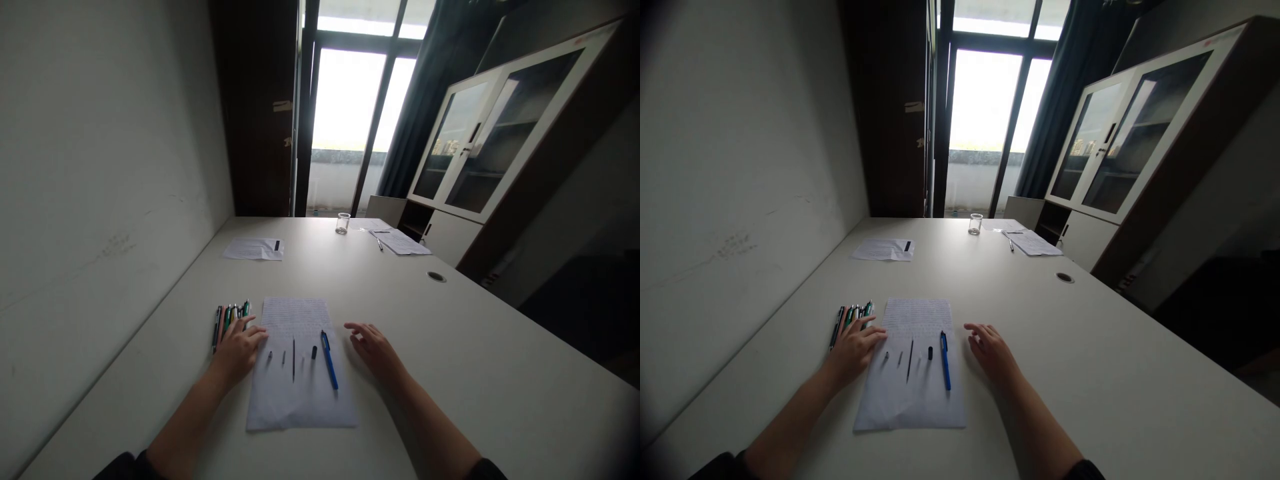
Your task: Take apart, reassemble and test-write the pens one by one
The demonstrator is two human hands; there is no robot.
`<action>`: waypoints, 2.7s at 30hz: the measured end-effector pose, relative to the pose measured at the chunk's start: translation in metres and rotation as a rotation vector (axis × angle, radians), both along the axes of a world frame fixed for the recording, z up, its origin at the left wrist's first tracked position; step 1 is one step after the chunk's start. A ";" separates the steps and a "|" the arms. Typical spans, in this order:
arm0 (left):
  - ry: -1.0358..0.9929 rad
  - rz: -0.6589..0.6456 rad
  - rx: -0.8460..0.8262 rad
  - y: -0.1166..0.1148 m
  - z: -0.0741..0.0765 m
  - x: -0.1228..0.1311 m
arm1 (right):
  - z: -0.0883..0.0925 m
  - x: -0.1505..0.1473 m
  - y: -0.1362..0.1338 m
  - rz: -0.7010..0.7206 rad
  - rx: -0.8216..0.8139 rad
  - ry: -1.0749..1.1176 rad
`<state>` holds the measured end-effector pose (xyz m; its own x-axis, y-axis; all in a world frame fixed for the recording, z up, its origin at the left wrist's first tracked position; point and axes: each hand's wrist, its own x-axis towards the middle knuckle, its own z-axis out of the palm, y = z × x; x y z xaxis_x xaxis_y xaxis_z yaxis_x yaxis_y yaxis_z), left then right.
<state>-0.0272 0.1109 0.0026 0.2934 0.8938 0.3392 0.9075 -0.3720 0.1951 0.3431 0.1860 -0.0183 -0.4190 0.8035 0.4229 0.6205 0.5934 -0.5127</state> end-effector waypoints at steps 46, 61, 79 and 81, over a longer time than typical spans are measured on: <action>-0.038 0.004 0.033 -0.003 0.002 0.000 | -0.008 0.000 -0.005 0.022 -0.034 0.042; -0.053 0.005 0.058 -0.004 0.003 0.002 | 0.008 -0.016 -0.026 0.163 -0.091 -0.011; -0.044 0.008 0.007 -0.005 0.005 0.003 | 0.022 -0.025 -0.040 0.287 -0.154 -0.068; -0.046 0.008 0.006 -0.005 0.004 0.003 | 0.023 -0.025 -0.040 0.292 -0.168 -0.068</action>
<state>-0.0243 0.1059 0.0069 0.2705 0.8939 0.3575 0.9004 -0.3663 0.2347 0.3177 0.1462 0.0049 -0.6639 0.7017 0.2584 0.4731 0.6618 -0.5816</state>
